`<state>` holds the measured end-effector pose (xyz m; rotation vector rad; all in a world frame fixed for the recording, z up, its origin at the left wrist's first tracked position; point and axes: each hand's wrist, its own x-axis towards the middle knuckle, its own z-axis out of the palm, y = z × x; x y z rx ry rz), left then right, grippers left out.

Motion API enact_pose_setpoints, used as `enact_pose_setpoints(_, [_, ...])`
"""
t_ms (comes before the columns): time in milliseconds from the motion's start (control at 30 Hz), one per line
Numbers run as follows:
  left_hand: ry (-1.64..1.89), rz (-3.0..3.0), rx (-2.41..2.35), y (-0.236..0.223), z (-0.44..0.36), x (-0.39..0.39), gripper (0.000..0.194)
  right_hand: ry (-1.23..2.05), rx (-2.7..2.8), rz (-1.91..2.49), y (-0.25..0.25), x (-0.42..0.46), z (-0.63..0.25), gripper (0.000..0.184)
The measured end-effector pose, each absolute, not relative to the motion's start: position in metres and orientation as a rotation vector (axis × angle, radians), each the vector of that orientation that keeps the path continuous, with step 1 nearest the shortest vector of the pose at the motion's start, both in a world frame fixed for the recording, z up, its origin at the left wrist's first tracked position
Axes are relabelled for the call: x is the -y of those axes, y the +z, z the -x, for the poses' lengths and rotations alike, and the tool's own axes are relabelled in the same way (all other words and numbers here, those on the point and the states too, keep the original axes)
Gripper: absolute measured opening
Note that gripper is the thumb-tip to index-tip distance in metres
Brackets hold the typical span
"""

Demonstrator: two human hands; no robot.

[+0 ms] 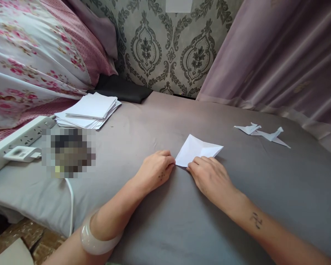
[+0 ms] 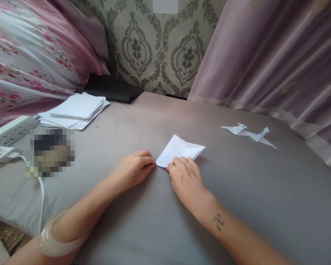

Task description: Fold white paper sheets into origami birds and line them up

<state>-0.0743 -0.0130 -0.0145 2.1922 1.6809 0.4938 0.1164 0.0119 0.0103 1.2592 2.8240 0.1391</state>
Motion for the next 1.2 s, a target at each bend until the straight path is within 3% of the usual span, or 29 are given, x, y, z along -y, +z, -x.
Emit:
enact_pose_setpoints(200, [0.551,-2.065,-1.681,-0.015,0.074,0.009,0.018,-0.196,-2.677,-1.356,0.025,-0.032,-0.114,0.024])
enact_pose_setpoints(500, [0.611,-1.953,-1.703,-0.022,0.071,0.003,0.021,-0.449,-2.463,-1.325,0.047,-0.061,-0.1,0.026])
enact_pose_setpoints(867, [0.58,-1.882,-1.778,-0.02,0.065,-0.001,0.015,-0.413,-2.376,-1.203,0.056,-0.074,-0.086,0.021])
enact_pose_setpoints(1033, [0.65,-1.935,-1.744,-0.028,0.066,-0.004,0.003,-0.416,-2.292,-1.175,0.056,-0.081,-0.079,0.016])
enact_pose_setpoints(1200, [0.693,-2.34,-1.449,-0.034,0.065,0.0,0.03,-0.445,-2.241,-1.134,0.055,-0.088,-0.075,0.017])
